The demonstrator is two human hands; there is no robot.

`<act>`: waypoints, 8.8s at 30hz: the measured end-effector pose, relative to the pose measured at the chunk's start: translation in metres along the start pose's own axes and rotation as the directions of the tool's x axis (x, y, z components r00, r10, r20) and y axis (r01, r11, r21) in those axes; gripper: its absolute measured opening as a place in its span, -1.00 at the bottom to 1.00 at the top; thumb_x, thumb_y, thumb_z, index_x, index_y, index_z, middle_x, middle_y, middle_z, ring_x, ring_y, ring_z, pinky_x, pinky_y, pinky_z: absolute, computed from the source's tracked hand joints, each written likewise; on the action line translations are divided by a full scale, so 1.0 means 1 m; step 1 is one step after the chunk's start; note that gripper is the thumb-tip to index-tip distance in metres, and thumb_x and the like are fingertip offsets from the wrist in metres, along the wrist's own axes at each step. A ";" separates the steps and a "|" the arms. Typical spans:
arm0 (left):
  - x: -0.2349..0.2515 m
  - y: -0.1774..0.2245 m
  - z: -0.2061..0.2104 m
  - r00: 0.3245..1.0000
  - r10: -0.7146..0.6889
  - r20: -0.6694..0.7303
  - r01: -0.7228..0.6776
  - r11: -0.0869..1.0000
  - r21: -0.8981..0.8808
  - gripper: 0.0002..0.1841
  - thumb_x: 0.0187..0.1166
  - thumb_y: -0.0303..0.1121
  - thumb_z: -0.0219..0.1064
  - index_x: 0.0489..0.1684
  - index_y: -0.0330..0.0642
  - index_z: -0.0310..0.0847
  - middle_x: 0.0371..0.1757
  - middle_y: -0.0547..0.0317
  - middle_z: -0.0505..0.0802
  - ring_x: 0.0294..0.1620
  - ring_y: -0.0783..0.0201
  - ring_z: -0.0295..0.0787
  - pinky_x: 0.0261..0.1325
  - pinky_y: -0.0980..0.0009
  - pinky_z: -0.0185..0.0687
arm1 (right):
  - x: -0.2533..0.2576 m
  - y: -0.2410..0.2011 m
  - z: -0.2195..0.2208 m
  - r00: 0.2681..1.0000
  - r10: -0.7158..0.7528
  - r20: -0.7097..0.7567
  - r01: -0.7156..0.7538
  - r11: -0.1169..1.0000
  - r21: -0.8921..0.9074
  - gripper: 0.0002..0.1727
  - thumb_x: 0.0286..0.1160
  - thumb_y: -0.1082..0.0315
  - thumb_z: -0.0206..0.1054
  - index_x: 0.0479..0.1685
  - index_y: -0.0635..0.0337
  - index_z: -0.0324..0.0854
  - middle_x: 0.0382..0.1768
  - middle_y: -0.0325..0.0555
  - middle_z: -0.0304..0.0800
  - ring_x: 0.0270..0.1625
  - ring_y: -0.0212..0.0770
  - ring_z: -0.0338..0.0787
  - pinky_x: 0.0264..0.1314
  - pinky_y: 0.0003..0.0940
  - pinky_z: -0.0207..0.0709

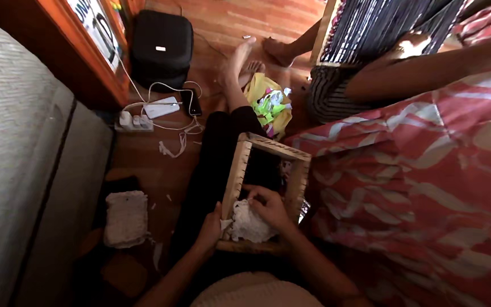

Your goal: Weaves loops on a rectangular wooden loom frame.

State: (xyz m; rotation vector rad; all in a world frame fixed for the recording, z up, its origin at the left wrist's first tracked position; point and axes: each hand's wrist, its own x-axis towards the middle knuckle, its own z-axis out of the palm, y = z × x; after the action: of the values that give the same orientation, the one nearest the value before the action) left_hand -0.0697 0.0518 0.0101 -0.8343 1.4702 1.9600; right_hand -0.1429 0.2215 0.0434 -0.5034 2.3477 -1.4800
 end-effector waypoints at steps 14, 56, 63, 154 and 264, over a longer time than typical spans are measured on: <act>-0.024 -0.007 0.049 0.945 0.253 0.207 -0.269 0.961 0.055 -0.41 0.93 -0.18 -0.33 -0.08 -0.42 0.63 -0.30 0.21 0.78 -0.21 0.56 0.75 -0.02 0.50 0.73 | -0.061 0.010 -0.073 0.957 -0.269 -0.106 0.282 0.950 0.132 -0.74 0.60 -0.03 0.30 -0.30 -0.15 0.76 -0.02 -0.60 0.89 0.01 -0.68 0.80 0.06 -0.67 0.69; 0.024 0.053 -0.013 0.602 0.680 0.419 -0.747 0.293 0.596 -0.65 0.65 -0.19 0.18 0.11 -0.16 0.82 0.15 0.03 0.73 0.28 0.03 0.53 0.33 0.03 0.44 | 0.000 0.039 -0.026 0.886 -0.461 -0.043 0.462 0.877 0.128 -0.88 0.42 0.49 0.32 -0.37 0.39 0.69 -0.02 0.12 0.81 0.01 -0.32 0.82 -0.02 -0.55 0.72; 0.029 0.057 -0.004 0.565 0.649 0.510 -0.805 0.297 0.514 -0.85 0.46 -0.31 0.38 -0.22 -0.11 0.84 -0.04 0.21 0.79 0.18 0.21 0.62 0.27 0.06 0.41 | -0.006 0.030 -0.025 0.942 -0.331 -0.051 0.334 0.939 0.080 -0.90 0.42 0.50 0.32 -0.31 0.40 0.68 -0.11 0.03 0.74 -0.14 -0.40 0.75 -0.14 -0.63 0.68; 0.008 0.019 0.035 0.622 0.769 0.152 -0.614 0.358 0.704 -0.89 0.30 -0.58 0.43 -0.28 -0.39 0.70 -0.26 -0.08 0.80 -0.27 0.19 0.75 -0.18 0.33 0.68 | -0.024 0.011 -0.006 0.996 -0.090 -0.013 0.082 0.955 -0.285 -0.88 0.48 0.42 0.35 -0.28 0.28 0.76 -0.14 0.04 0.80 0.03 0.05 0.76 0.32 0.26 0.34; 0.011 0.021 0.012 0.495 0.792 0.357 -0.839 0.330 0.432 -0.89 0.45 -0.48 0.36 -0.27 -0.37 0.74 -0.21 0.07 0.83 -0.16 0.55 0.72 -0.04 0.72 0.62 | -0.007 0.029 -0.030 0.981 -0.053 0.185 -0.032 0.902 0.430 -0.93 0.33 0.54 0.42 -0.44 0.23 0.74 -0.21 -0.29 0.68 -0.15 -0.57 0.63 -0.10 -0.71 0.54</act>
State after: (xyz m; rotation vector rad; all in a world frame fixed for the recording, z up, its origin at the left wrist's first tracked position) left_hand -0.0943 0.0592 0.0170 0.4165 2.5652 1.8703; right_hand -0.1541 0.2598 0.0305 -0.5126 1.7954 -1.8000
